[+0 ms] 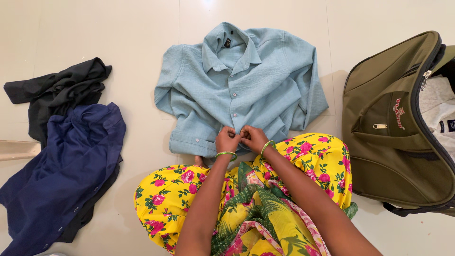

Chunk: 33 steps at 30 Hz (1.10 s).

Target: The person picks up a light blue shirt from the floor, spreads it out, and buttons several buttons on the front by hand before smoothing the fabric.

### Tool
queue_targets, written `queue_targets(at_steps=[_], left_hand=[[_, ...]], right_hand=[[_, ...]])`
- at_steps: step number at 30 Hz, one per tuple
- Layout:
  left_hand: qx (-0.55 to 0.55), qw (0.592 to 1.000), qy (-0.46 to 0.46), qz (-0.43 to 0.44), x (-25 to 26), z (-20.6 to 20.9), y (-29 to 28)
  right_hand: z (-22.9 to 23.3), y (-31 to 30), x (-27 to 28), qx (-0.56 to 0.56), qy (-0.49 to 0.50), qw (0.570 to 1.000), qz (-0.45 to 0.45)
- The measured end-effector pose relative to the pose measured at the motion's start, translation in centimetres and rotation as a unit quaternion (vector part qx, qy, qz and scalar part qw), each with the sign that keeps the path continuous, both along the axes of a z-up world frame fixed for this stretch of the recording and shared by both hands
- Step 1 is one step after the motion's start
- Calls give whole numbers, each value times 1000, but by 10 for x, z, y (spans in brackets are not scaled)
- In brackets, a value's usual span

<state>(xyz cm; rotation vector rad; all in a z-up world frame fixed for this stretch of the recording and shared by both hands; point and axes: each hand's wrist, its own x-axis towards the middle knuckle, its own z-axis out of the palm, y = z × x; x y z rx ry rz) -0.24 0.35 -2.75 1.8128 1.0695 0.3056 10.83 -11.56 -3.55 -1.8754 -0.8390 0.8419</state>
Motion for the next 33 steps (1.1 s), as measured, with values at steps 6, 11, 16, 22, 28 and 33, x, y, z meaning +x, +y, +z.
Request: queue_targets(at_steps=[6, 11, 16, 22, 28, 33], left_hand=[[-6, 1000, 2, 13, 0, -6, 0], [9, 1000, -3, 18, -1, -10, -1], [10, 999, -40, 24, -1, -6, -2], [-18, 998, -45, 27, 2, 0, -4], [-35, 996, -73, 29, 5, 5, -5], [-34, 996, -76, 25, 6, 4, -4]], right_hand=[[10, 2, -1, -1, -2, 1000, -1], [-5, 1, 1, 13, 40, 999, -23], [-24, 0, 5, 34, 137, 989, -41], [-38, -1, 9, 42, 220, 973, -59], [-51, 1, 15, 63, 252, 964, -64], [-48, 2, 18, 73, 287, 952, -77]])
